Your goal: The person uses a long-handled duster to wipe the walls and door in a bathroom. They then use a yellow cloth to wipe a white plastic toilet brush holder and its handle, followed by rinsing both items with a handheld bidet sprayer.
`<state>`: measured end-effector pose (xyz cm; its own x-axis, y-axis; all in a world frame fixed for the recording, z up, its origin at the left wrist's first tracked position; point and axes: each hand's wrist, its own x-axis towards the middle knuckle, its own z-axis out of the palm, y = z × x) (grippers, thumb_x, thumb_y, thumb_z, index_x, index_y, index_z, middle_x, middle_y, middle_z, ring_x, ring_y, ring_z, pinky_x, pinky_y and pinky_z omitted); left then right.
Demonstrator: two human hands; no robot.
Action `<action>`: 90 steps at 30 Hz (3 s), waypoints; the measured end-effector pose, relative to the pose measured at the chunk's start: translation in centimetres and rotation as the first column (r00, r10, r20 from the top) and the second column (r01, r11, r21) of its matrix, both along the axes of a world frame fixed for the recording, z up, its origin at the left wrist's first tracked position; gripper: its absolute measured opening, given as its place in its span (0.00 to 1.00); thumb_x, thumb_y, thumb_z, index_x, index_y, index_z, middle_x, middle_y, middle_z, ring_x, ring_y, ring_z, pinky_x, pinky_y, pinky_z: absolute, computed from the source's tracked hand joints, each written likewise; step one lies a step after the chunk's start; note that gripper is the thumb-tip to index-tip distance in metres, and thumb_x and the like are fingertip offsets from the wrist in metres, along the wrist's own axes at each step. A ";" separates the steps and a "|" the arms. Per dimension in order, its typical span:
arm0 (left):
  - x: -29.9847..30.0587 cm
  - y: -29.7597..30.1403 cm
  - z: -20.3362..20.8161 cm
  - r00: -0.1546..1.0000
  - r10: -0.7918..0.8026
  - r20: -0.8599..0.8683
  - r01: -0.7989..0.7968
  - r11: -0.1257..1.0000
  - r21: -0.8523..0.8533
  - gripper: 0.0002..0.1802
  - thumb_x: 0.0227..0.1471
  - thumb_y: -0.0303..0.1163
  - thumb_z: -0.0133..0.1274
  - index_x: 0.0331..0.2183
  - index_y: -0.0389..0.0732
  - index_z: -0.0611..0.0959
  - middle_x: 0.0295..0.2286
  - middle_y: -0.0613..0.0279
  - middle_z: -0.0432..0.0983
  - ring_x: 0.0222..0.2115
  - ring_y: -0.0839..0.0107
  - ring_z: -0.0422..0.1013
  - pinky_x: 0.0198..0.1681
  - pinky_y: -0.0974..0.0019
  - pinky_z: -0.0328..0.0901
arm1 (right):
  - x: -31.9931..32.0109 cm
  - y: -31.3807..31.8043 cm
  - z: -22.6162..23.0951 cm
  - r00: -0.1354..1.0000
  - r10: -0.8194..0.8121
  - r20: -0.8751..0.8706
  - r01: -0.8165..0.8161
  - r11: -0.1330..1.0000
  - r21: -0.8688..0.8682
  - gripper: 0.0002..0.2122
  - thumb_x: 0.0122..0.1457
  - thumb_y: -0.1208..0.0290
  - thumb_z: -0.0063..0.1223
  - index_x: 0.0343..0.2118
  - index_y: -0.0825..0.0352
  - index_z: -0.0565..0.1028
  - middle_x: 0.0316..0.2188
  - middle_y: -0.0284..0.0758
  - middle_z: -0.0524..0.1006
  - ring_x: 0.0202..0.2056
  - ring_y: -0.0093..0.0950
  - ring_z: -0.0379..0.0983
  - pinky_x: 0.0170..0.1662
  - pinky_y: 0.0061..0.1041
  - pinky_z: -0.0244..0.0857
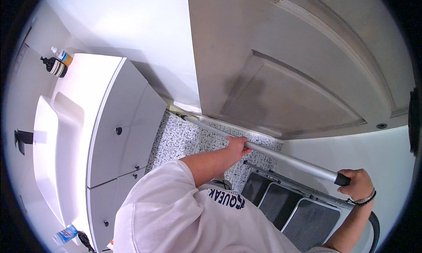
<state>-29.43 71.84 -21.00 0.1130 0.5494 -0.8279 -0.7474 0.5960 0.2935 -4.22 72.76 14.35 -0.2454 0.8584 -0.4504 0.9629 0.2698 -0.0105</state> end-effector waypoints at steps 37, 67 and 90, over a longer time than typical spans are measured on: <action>-1.3 0.4 -2.7 0.949 0.157 0.272 -0.191 0.976 0.103 0.11 0.50 0.37 0.41 0.29 0.39 0.69 0.24 0.60 0.67 0.24 0.69 0.66 0.30 0.67 0.65 | -1.9 -1.4 -1.7 1.000 0.023 -0.001 -0.022 0.983 0.183 0.21 0.23 0.76 0.59 0.30 0.63 0.74 0.18 0.41 0.72 0.22 0.36 0.70 0.27 0.27 0.64; 1.3 3.2 -21.0 0.998 -0.004 -0.064 -0.003 0.995 -0.099 0.15 0.49 0.43 0.42 0.28 0.40 0.67 0.23 0.60 0.63 0.21 0.68 0.63 0.24 0.64 0.66 | 9.2 2.7 -30.0 0.944 0.029 0.329 -0.046 0.998 0.043 0.14 0.35 0.72 0.53 0.30 0.59 0.70 0.23 0.37 0.72 0.27 0.36 0.69 0.29 0.33 0.65; -0.4 3.4 -27.9 0.832 -0.192 -0.520 0.066 0.965 -0.252 0.44 0.49 0.40 0.41 0.48 0.47 0.24 0.32 0.51 0.65 0.23 0.62 0.69 0.19 0.65 0.67 | 3.1 3.9 -48.0 0.989 0.023 0.144 0.006 0.980 -0.199 0.14 0.41 0.66 0.53 0.33 0.60 0.68 0.30 0.37 0.73 0.34 0.35 0.70 0.35 0.33 0.64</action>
